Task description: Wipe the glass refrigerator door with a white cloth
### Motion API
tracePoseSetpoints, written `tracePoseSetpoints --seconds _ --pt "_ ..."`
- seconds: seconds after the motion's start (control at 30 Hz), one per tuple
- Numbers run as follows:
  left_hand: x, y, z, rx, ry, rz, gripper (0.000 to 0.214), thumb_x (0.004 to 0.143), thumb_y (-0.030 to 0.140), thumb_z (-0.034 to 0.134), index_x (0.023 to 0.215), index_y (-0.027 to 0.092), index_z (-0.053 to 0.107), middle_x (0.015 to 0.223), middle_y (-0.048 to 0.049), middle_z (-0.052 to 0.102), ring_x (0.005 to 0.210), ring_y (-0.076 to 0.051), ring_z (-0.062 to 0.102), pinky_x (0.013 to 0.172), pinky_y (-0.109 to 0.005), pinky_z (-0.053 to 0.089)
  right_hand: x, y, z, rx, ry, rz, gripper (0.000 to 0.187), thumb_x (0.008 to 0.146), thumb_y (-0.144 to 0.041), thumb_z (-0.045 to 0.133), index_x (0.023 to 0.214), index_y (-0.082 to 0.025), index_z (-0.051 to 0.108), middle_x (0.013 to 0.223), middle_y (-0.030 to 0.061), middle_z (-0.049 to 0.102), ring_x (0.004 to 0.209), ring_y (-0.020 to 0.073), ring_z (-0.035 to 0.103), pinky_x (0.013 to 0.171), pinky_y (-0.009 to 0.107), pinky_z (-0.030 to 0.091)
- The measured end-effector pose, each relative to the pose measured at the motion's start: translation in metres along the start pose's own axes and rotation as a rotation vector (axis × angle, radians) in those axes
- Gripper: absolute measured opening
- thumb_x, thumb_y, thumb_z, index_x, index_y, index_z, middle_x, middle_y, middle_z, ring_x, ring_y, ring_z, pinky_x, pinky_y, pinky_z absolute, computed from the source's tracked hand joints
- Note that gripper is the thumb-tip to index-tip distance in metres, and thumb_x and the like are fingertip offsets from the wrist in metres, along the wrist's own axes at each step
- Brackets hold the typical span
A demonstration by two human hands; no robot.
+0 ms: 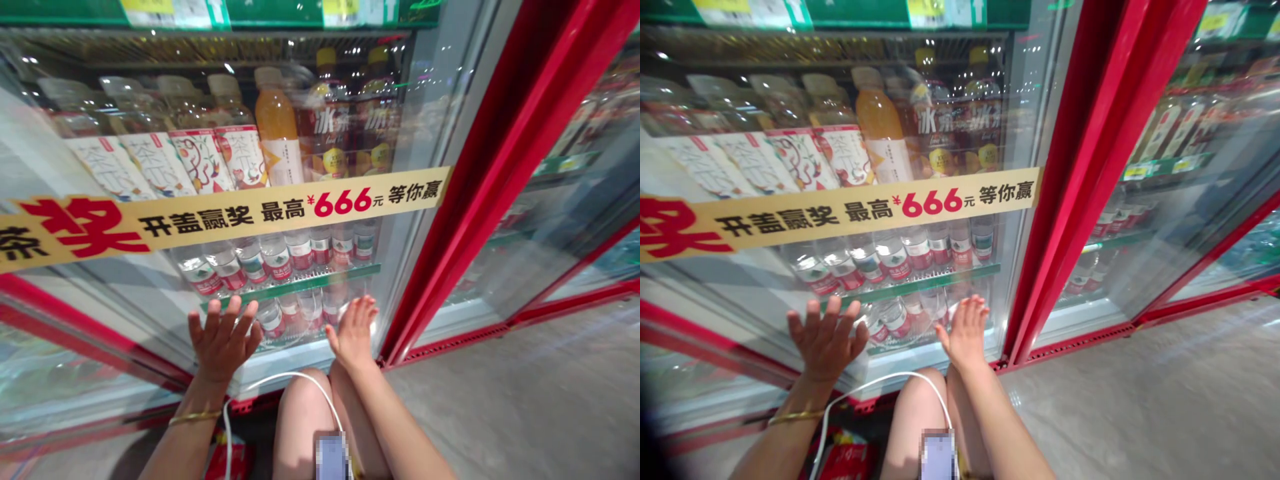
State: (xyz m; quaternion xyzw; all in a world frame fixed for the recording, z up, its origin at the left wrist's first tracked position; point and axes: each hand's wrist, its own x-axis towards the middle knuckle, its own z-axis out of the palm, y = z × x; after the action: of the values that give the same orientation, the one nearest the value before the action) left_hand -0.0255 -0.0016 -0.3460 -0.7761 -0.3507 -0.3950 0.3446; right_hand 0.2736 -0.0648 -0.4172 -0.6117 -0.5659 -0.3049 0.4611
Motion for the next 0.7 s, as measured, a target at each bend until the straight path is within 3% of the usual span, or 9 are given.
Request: tracePoseSetpoints --seconds 0.07,0.17,0.23,0.3,0.37,0.5,0.57,0.63,0.7 --pt "0.003 0.002 0.0 0.011 0.028 0.018 0.07 0.092 0.038 0.075 0.159 0.051 0.058 0.163 -0.0021 0.065 0.177 -0.021 0.011 0.147 -0.057 -0.004 0.013 0.017 -0.005 -0.024 0.036 0.146 0.095 0.112 -0.048 0.037 0.175 -0.002 -0.018 0.182 0.0315 -0.028 0.172 0.0458 -0.027 0.128 0.091 0.011" --pt "0.008 0.005 -0.003 0.029 0.045 0.03 0.072 0.092 0.037 0.076 0.161 0.048 0.057 0.16 -0.0027 0.067 0.177 -0.019 0.013 0.148 -0.053 -0.004 0.017 -0.011 -0.002 -0.007 0.034 0.165 0.099 0.112 -0.051 0.037 0.173 0.004 -0.019 0.179 0.0371 -0.028 0.17 0.0509 -0.027 0.125 0.094 0.013" --pt "0.012 0.006 -0.006 0.027 0.037 0.033 0.072 0.092 0.036 0.075 0.16 0.048 0.057 0.163 -0.0013 0.065 0.177 -0.02 0.016 0.148 -0.052 -0.003 0.009 -0.047 0.001 0.036 -0.002 0.014 0.107 0.108 -0.057 0.049 0.177 -0.001 -0.009 0.185 0.0305 -0.017 0.175 0.0463 -0.016 0.134 0.081 0.021" --pt "0.016 0.008 -0.009 0.018 0.044 0.045 0.07 0.092 0.034 0.075 0.159 0.048 0.059 0.165 -0.0003 0.063 0.176 -0.023 0.022 0.148 -0.051 -0.002 0.004 -0.065 -0.001 0.073 -0.013 -0.159 0.108 0.103 -0.062 0.056 0.181 -0.014 0.0 0.19 0.016 -0.007 0.178 0.0344 -0.007 0.141 0.059 0.027" --pt "0.019 0.01 -0.011 0.013 0.064 0.054 0.071 0.09 0.03 0.076 0.158 0.044 0.06 0.164 -0.0014 0.065 0.175 -0.024 0.025 0.148 -0.051 0.0 0.017 -0.052 -0.01 0.085 0.013 -0.225 0.102 0.104 -0.059 0.054 0.182 -0.02 0.001 0.191 0.0094 -0.006 0.178 0.0285 -0.007 0.142 0.053 0.024" --pt "0.025 0.018 -0.007 0.008 0.139 0.038 0.076 0.087 0.023 0.079 0.16 0.036 0.06 0.154 -0.0043 0.072 0.175 -0.024 0.026 0.148 -0.052 0.005 0.103 0.012 -0.033 0.065 0.131 0.026 0.092 0.112 -0.048 0.034 0.177 -0.006 -0.016 0.184 0.024 -0.025 0.173 0.042 -0.025 0.133 0.086 0.007" --pt "0.028 0.023 -0.005 -0.001 0.158 0.033 0.075 0.087 0.022 0.08 0.159 0.035 0.061 0.153 -0.0054 0.072 0.175 -0.023 0.027 0.147 -0.051 0.007 0.145 0.015 -0.037 0.057 0.207 0.152 0.089 0.114 -0.053 0.028 0.178 -0.01 -0.017 0.185 0.0218 -0.023 0.174 0.0424 -0.021 0.132 0.088 0.008" --pt "0.03 0.025 -0.007 -0.015 0.166 0.034 0.075 0.087 0.023 0.081 0.159 0.033 0.06 0.152 -0.0069 0.073 0.174 -0.022 0.028 0.147 -0.05 0.01 0.157 -0.009 -0.035 0.038 0.191 0.03 0.093 0.113 -0.059 0.035 0.18 -0.012 -0.01 0.188 0.0201 -0.014 0.175 0.0415 -0.014 0.136 0.082 0.014" --pt "0.028 0.024 -0.013 -0.038 0.168 0.038 0.076 0.089 0.026 0.08 0.161 0.032 0.057 0.151 -0.0078 0.073 0.172 -0.023 0.034 0.146 -0.051 0.016 0.14 -0.036 -0.032 0.008 0.1 -0.309 0.094 0.111 -0.061 0.044 0.181 -0.012 0.007 0.19 0.0155 -0.002 0.177 0.0357 -0.007 0.141 0.066 0.019"
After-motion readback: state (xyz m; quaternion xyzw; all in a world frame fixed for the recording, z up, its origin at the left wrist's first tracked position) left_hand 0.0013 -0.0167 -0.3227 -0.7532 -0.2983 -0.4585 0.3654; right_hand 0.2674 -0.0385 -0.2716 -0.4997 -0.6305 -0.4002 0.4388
